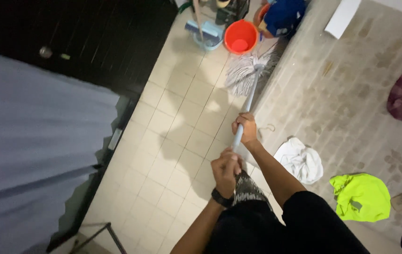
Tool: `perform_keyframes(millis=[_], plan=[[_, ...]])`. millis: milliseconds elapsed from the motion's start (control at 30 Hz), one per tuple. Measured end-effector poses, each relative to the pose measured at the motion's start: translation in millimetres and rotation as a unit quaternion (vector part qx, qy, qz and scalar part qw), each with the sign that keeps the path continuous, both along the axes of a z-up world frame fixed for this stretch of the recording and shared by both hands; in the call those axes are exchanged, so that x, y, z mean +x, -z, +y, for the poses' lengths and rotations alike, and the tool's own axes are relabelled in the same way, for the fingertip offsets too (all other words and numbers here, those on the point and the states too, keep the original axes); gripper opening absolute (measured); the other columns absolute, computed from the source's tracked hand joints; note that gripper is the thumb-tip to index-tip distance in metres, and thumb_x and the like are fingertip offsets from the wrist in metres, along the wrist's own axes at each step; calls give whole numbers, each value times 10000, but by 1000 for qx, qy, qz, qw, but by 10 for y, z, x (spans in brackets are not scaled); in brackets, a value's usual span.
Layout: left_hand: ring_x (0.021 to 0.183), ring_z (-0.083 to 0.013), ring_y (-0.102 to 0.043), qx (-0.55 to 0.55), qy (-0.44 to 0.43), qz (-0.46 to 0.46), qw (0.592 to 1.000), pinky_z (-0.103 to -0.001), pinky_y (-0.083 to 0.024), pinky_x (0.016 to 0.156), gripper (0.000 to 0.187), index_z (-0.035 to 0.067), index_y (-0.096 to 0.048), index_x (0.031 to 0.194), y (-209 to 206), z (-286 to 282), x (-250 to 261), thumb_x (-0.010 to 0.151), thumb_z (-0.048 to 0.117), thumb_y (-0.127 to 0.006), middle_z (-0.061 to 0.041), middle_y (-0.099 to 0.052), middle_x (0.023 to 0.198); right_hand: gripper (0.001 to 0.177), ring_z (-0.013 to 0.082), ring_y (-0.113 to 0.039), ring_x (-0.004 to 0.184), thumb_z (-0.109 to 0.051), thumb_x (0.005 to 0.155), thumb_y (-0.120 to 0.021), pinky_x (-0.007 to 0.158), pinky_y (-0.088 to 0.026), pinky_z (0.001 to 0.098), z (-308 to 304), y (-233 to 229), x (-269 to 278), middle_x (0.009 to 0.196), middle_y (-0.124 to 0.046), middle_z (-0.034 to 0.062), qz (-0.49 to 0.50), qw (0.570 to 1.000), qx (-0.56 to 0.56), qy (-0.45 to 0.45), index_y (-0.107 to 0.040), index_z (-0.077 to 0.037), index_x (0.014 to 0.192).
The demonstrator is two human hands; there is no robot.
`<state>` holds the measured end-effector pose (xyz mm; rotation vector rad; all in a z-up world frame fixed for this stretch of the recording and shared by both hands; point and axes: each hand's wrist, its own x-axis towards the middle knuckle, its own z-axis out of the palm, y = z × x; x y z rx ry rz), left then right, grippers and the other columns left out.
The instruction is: The person mops a tiled floor in a cluttered room using a grey duster mop. They move the mop back and forth across the floor, navigating around a bed, a desk, and various items on the floor.
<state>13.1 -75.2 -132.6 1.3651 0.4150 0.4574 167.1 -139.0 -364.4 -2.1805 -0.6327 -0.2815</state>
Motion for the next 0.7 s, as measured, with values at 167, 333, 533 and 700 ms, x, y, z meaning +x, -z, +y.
perform_keyframes(millis=[167,333,533,700], plan=[[500,-236,-614,-10,-25,-104,994,-457,-484,990,566,108,-498,459,-519,434,-788,1017,148,-412,-55,-477,418,241,313,-586,596,-46,768,-714,624,-496,399,407,80,-971,583,-568,76,80,993,73,-49,-553,-106,600],[536,-242,-600,-1,-42,-134,990,-440,-483,968,578,70,-553,515,-923,632,-1897,1028,237,-344,-89,-516,471,309,317,-540,478,36,700,-663,604,-507,374,774,-385,-2178,465,-503,74,64,984,110,-123,-478,-109,500],[533,-263,-614,26,-66,-135,988,-432,-521,854,565,49,-610,551,-1324,690,-3265,987,355,-420,-118,-581,518,354,240,-452,456,60,703,-649,559,-474,309,1078,-591,-3816,456,-436,19,123,961,150,-196,-417,-120,505],[552,-228,-635,98,-57,-92,989,-415,-555,804,584,94,-617,612,-1664,672,-4042,1001,494,-446,-59,-586,556,394,200,-364,432,108,770,-597,501,-392,304,1163,-728,-4816,439,-392,28,196,902,214,-319,-380,-89,507]])
